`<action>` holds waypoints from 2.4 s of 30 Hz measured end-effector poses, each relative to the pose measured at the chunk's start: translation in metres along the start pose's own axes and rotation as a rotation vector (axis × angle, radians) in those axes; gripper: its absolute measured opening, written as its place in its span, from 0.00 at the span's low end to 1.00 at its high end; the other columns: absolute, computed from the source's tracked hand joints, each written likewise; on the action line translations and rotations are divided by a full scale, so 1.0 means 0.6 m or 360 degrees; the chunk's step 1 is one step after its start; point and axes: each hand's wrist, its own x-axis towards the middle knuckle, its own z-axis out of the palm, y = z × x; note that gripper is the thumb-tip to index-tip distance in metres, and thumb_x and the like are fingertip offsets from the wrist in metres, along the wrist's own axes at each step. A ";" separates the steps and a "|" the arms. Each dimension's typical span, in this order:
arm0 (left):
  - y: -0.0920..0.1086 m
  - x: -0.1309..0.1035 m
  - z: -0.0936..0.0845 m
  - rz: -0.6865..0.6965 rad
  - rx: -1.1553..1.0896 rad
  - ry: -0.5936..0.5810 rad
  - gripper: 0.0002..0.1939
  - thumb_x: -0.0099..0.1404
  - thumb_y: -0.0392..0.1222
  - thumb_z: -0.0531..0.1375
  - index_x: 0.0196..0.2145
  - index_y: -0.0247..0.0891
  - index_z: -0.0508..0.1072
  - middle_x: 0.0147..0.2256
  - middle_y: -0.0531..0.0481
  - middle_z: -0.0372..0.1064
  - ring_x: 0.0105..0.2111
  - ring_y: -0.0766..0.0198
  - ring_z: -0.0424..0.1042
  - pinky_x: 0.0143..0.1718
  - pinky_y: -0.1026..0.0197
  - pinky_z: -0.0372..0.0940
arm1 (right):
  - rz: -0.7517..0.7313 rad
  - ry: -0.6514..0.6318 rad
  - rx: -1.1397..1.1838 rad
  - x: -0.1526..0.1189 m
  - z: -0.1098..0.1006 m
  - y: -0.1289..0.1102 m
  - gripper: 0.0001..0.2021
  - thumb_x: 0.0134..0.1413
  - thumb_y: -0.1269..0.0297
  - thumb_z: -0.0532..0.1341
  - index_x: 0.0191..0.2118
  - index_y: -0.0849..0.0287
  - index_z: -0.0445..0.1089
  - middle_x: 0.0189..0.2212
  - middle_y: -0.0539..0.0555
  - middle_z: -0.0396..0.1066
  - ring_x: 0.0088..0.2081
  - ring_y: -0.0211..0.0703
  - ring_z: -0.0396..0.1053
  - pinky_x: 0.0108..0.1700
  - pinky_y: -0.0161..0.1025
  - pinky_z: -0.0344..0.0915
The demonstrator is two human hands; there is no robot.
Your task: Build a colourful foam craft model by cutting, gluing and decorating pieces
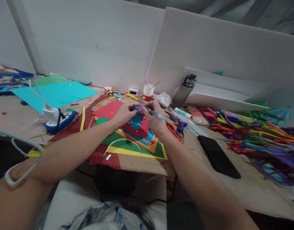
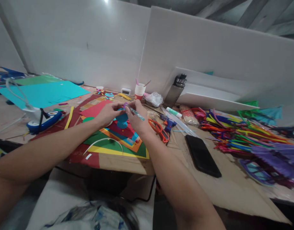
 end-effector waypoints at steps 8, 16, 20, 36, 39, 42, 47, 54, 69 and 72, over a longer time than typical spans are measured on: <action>0.000 0.000 -0.001 -0.0006 0.0071 0.0022 0.22 0.51 0.45 0.69 0.44 0.34 0.78 0.39 0.45 0.78 0.37 0.60 0.75 0.38 0.60 0.69 | -0.0034 0.0011 -0.0018 0.002 0.001 0.004 0.08 0.56 0.58 0.61 0.36 0.54 0.63 0.29 0.49 0.70 0.30 0.41 0.69 0.35 0.41 0.66; 0.002 -0.001 0.001 -0.0010 0.0025 0.0023 0.23 0.50 0.45 0.69 0.44 0.33 0.77 0.39 0.43 0.77 0.38 0.58 0.75 0.41 0.57 0.69 | -0.0050 0.0015 -0.0050 0.001 -0.001 0.004 0.08 0.56 0.57 0.61 0.36 0.53 0.63 0.27 0.48 0.70 0.29 0.40 0.68 0.34 0.41 0.65; 0.004 -0.001 0.002 -0.0009 0.0003 0.0016 0.23 0.49 0.44 0.69 0.43 0.32 0.77 0.38 0.44 0.78 0.38 0.58 0.75 0.40 0.57 0.69 | -0.0076 0.0022 -0.0107 0.002 -0.003 0.000 0.08 0.56 0.58 0.62 0.36 0.54 0.63 0.27 0.48 0.70 0.29 0.40 0.68 0.34 0.41 0.65; 0.000 0.001 0.002 -0.0008 0.0009 0.0025 0.22 0.48 0.43 0.70 0.42 0.34 0.78 0.39 0.44 0.78 0.39 0.58 0.75 0.40 0.59 0.69 | -0.0106 0.0014 -0.0078 0.003 -0.003 0.008 0.07 0.57 0.60 0.60 0.36 0.53 0.62 0.29 0.49 0.70 0.30 0.40 0.69 0.34 0.40 0.65; 0.002 0.000 0.002 -0.0008 0.0022 0.0021 0.22 0.49 0.43 0.69 0.42 0.34 0.78 0.40 0.45 0.78 0.39 0.59 0.75 0.39 0.61 0.69 | -0.0108 0.0017 -0.0067 0.002 -0.002 0.011 0.07 0.57 0.59 0.60 0.36 0.53 0.62 0.29 0.49 0.70 0.31 0.40 0.69 0.34 0.40 0.65; 0.004 -0.001 0.003 -0.0026 0.0027 0.0021 0.21 0.49 0.43 0.69 0.42 0.33 0.77 0.40 0.45 0.78 0.38 0.60 0.75 0.39 0.60 0.69 | -0.0125 0.0019 -0.0092 0.002 -0.002 0.010 0.07 0.57 0.60 0.60 0.36 0.54 0.62 0.29 0.48 0.70 0.31 0.39 0.69 0.34 0.39 0.65; 0.007 -0.003 0.003 -0.0038 0.0028 0.0019 0.22 0.49 0.44 0.69 0.42 0.33 0.77 0.39 0.44 0.78 0.38 0.59 0.75 0.40 0.59 0.69 | -0.0098 0.0011 -0.0096 0.003 -0.002 0.008 0.07 0.58 0.58 0.60 0.36 0.54 0.62 0.28 0.48 0.69 0.29 0.39 0.69 0.33 0.39 0.65; 0.011 -0.003 0.005 -0.0038 0.0017 0.0015 0.21 0.49 0.43 0.69 0.42 0.34 0.77 0.38 0.45 0.78 0.37 0.60 0.75 0.39 0.59 0.69 | -0.0065 0.0001 -0.0107 0.003 -0.002 0.006 0.07 0.57 0.59 0.60 0.36 0.53 0.62 0.26 0.48 0.68 0.28 0.39 0.68 0.32 0.39 0.65; 0.012 -0.003 0.005 -0.0027 0.0048 0.0007 0.20 0.50 0.42 0.68 0.41 0.34 0.76 0.38 0.46 0.77 0.36 0.60 0.75 0.38 0.60 0.69 | -0.0074 -0.0002 -0.0081 0.004 -0.002 0.009 0.07 0.58 0.59 0.60 0.36 0.54 0.62 0.27 0.48 0.69 0.28 0.39 0.69 0.32 0.40 0.65; 0.010 -0.003 0.005 -0.0031 0.0035 0.0015 0.22 0.50 0.43 0.69 0.43 0.33 0.76 0.38 0.45 0.77 0.36 0.60 0.75 0.38 0.59 0.68 | -0.0084 0.0002 -0.0058 0.003 -0.002 0.010 0.07 0.58 0.58 0.60 0.37 0.53 0.62 0.27 0.48 0.69 0.28 0.39 0.69 0.32 0.40 0.66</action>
